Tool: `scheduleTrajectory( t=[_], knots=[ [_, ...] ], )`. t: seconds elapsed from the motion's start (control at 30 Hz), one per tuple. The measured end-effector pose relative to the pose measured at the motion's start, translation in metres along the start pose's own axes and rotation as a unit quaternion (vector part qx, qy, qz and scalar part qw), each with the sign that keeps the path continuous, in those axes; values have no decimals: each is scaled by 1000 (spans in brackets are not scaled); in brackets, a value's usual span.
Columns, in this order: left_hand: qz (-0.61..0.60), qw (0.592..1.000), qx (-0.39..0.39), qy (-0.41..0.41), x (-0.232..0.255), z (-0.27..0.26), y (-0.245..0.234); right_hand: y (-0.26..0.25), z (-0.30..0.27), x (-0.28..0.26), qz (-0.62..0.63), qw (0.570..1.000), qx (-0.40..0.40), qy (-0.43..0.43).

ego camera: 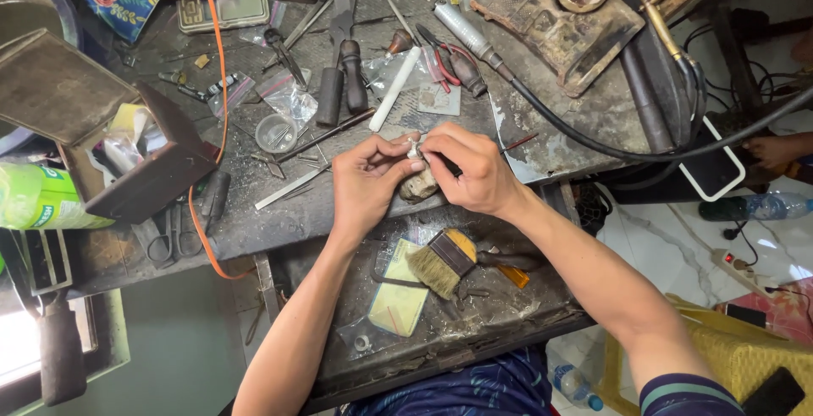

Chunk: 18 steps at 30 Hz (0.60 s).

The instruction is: A person is meticulously shaping and inspecting a small metal jewelry component using hand tools at a workbench.

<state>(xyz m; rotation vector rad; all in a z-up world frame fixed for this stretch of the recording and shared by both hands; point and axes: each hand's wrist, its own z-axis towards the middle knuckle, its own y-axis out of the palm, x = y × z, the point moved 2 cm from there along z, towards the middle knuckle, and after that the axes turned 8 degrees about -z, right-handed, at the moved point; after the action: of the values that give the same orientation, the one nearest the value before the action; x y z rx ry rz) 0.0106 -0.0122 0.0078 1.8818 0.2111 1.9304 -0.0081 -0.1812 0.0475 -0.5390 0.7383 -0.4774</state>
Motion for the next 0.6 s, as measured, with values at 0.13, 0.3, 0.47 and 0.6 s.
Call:
scheduleTrajectory(
  t=[0.13, 0.3, 0.47, 0.6],
  knots=[
    [1, 1000, -2, 0, 1, 1, 0, 1, 1, 3, 0, 1000, -4, 8],
    [-8, 1000, -1, -21, 7, 0, 2, 0, 5, 5, 43, 999, -9, 15],
    [-10, 1000, -2, -26, 1, 2, -1, -4, 10, 3, 70, 997, -12, 27],
    [-15, 999, -2, -32, 2, 2, -1, -2, 11, 5, 92, 995, -11, 28]
  ],
)
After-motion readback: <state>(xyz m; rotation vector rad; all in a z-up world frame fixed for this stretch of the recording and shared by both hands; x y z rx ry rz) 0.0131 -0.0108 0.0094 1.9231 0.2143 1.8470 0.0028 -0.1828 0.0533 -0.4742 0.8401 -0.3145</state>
